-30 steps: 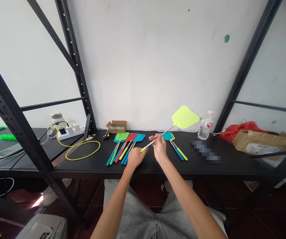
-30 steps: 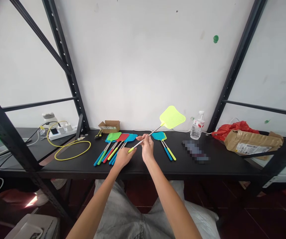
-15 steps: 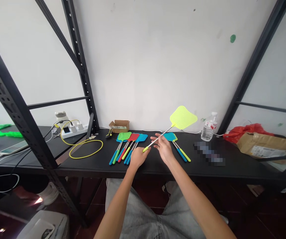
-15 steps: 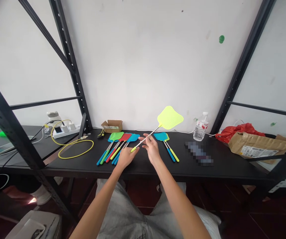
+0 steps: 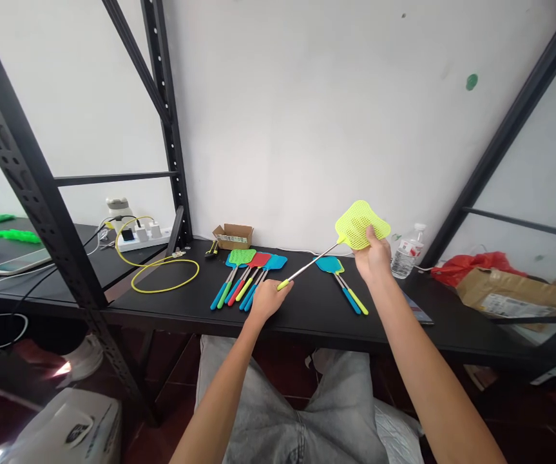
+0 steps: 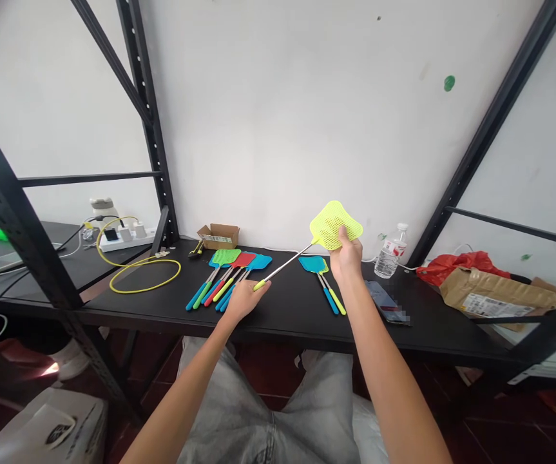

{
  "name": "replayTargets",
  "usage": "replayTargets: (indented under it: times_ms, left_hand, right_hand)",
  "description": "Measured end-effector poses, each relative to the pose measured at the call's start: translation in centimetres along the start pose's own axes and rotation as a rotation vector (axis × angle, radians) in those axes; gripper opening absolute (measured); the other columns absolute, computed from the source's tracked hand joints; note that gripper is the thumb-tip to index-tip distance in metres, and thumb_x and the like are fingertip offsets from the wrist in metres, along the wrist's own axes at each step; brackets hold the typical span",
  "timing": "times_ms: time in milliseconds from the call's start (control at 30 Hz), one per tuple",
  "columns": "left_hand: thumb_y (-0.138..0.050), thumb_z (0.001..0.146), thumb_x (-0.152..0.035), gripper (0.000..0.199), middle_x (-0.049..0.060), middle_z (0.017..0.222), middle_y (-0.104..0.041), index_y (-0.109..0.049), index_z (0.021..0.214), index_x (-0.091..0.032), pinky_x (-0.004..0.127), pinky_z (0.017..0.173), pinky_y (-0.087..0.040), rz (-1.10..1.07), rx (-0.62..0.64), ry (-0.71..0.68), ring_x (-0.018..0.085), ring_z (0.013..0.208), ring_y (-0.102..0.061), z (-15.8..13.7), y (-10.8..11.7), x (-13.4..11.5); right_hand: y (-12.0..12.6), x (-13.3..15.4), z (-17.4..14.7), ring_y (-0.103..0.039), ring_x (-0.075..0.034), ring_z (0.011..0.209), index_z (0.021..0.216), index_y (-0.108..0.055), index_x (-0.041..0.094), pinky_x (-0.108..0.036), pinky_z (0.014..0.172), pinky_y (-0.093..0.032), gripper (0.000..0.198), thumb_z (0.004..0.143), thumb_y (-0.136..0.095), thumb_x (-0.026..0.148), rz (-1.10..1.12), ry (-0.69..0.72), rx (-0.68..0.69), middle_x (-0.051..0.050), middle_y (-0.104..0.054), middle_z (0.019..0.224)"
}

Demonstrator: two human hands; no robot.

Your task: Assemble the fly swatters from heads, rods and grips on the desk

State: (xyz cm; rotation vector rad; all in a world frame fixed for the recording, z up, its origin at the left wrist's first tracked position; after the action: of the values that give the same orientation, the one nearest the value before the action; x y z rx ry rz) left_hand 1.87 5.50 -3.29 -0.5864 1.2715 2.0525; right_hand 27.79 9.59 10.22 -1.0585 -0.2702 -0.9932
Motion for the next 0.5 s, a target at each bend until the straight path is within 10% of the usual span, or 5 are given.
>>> replayTargets:
  times_ms: [500]
  left_hand:
    - [-0.042,0.085,-0.062,0.056,-0.002,0.050,-0.029,-0.030,0.050,-0.020,0.028,0.053,-0.015,-0.017,0.007,0.066,0.010,0.050,-0.025,0.1,0.1,0.5]
  right_hand:
    - [-1.8,-6.1,-4.2,-0.066,-0.022,0.097,0.099,-0.068,0.026,-0.037,0.075,-0.053,0.030,0.074,-0.076,0.039,0.060,-0.177,0.065,-0.005,-0.071,0.108]
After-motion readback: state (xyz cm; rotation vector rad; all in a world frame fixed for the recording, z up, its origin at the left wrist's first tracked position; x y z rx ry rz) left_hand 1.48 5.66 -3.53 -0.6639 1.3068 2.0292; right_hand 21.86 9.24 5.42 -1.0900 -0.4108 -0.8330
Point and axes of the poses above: each hand's wrist, its own z-axis towards the middle knuckle, its own y-axis out of the back of the hand, x = y × z, the point moved 7 cm from there along z, towards the middle knuckle
